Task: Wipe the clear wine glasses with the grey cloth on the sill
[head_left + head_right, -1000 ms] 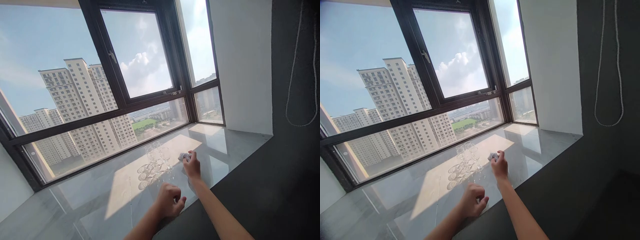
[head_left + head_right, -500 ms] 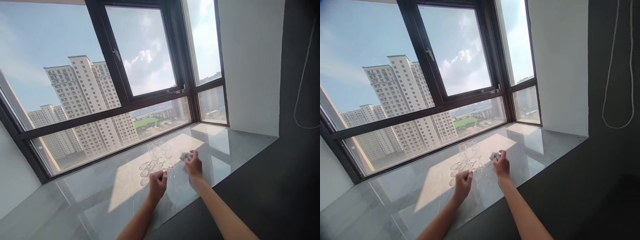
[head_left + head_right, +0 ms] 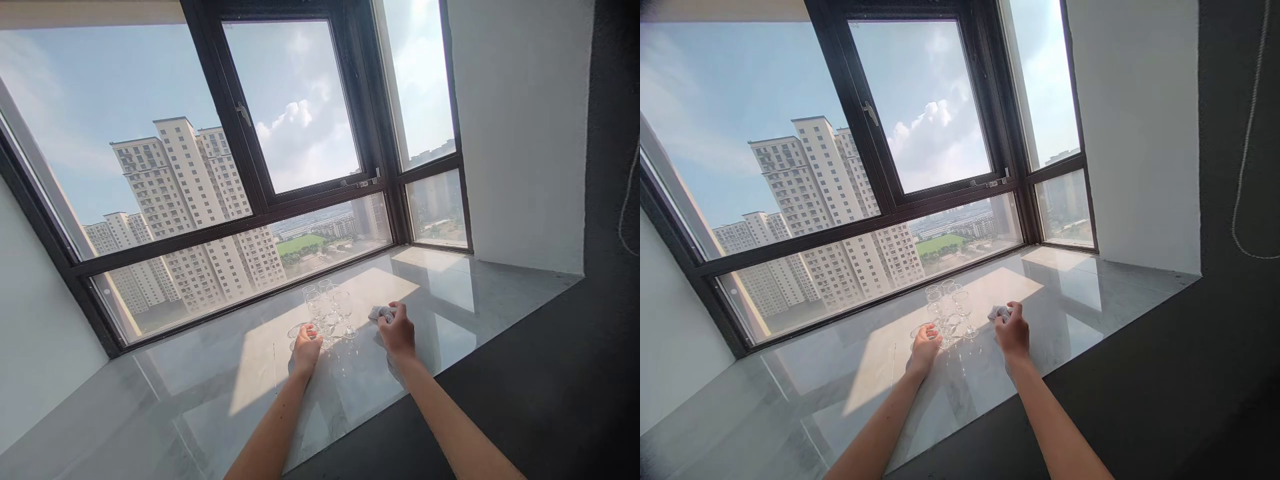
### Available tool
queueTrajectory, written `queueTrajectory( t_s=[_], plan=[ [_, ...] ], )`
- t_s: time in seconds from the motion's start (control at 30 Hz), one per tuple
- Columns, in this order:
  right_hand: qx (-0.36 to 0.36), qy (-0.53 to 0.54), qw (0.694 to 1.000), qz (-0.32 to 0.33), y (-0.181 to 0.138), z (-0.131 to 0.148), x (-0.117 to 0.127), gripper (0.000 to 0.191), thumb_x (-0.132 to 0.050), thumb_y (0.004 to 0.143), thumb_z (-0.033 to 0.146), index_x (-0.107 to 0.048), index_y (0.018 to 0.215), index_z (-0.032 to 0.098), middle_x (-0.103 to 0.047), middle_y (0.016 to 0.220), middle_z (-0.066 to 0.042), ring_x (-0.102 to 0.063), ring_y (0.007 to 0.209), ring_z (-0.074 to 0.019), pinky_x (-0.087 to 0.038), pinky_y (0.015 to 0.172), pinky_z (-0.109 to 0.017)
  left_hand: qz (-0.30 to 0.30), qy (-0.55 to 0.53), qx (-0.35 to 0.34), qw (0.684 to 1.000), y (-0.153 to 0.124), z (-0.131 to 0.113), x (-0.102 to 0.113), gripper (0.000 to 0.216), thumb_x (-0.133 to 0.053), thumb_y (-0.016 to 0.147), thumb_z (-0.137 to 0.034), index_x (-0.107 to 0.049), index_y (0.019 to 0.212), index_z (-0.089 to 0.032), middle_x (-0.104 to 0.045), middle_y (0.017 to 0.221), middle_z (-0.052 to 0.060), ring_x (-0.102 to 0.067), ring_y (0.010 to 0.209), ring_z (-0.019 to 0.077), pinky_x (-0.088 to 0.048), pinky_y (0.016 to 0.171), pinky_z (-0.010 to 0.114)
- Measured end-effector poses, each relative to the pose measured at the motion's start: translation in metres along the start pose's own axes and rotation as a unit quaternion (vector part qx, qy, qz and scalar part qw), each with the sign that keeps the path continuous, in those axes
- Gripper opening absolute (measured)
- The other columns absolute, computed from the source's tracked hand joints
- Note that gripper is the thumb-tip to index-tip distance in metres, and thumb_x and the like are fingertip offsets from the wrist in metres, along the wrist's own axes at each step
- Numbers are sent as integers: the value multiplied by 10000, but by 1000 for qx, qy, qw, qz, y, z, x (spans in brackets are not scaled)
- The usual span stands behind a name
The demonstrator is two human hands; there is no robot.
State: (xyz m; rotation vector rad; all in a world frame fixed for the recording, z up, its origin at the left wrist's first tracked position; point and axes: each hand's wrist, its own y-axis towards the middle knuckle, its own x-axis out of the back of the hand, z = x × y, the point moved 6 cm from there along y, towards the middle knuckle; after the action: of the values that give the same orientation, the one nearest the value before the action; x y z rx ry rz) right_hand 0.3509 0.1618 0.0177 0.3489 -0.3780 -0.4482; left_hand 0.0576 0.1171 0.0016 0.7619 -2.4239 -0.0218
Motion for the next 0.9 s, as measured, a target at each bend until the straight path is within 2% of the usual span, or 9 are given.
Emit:
queueTrajectory(
  t_s=[0.1, 0.23, 0.33, 0.43, 0.57, 0.73, 0.83, 0.9],
  plan=[
    [-1, -5, 1000, -3, 0, 0, 1, 398, -476, 769, 299, -489, 1150, 184, -652, 880, -103, -581, 732, -233, -390, 616, -295, 27, 17, -4, 999, 1, 0, -1, 235, -592, 757, -236, -629, 989, -242, -691, 1053, 11, -657, 897, 151, -474, 742, 228],
    [-6, -5, 1000, 0, 0, 0, 1, 407, -491, 762, 303, -491, 1151, 181, -656, 888, -109, -578, 722, -228, -389, 608, -291, 37, 24, -11, 999, -1, -2, 1, 289, -587, 747, -218, -639, 1029, -253, -681, 1100, 2, -644, 915, 157, -460, 756, 237],
    [-2, -7, 1000, 1, 1, 1, 1, 409, -492, 762, 309, -493, 1151, 182, -657, 890, -109, -574, 717, -223, -381, 596, -283, 48, 38, -34, 998, -5, -8, -1, 281, -620, 769, -315, -643, 1041, -247, -671, 1106, 15, -624, 962, 177, -446, 804, 254],
    [5, -14, 1000, 2, 0, 1, 1, 410, -487, 761, 309, -495, 1151, 181, -653, 884, -107, -569, 716, -221, -376, 591, -280, 50, 79, -83, 992, -9, -16, -3, 223, -634, 778, -384, -664, 942, -235, -653, 1059, 27, -604, 955, 186, -430, 829, 269],
    [6, -19, 1000, 3, 0, 0, 1, 413, -493, 755, 314, -499, 1146, 181, -650, 888, -103, -566, 720, -223, -385, 613, -291, 38, 109, -119, 986, -12, -22, -2, 134, -614, 784, -303, -677, 881, -235, -612, 977, 16, -586, 853, 152, -425, 796, 252],
    [5, -30, 999, 9, 1, -3, 0, 418, -499, 743, 323, -500, 1139, 188, -652, 895, -106, -575, 727, -235, -399, 639, -309, 55, 149, -152, 976, -19, -27, -2, 95, -563, 804, -249, -650, 801, -210, -615, 820, 12, -581, 781, 155, -397, 708, 245],
    [8, -32, 999, 5, 2, -5, 0, 402, -494, 747, 330, -502, 1124, 191, -655, 878, -104, -582, 726, -238, -402, 644, -310, 53, 185, -162, 968, -20, -20, 10, 100, -542, 808, -228, -601, 731, -206, -641, 786, 13, -588, 773, 164, -370, 670, 244],
    [10, -33, 999, 1, 3, -6, -1, 398, -495, 745, 333, -506, 1116, 191, -658, 865, -100, -584, 719, -237, -404, 645, -311, 45, 203, -144, 967, -13, -7, 30, 98, -546, 811, -235, -589, 726, -215, -660, 807, 5, -600, 799, 167, -361, 667, 242]
  ],
)
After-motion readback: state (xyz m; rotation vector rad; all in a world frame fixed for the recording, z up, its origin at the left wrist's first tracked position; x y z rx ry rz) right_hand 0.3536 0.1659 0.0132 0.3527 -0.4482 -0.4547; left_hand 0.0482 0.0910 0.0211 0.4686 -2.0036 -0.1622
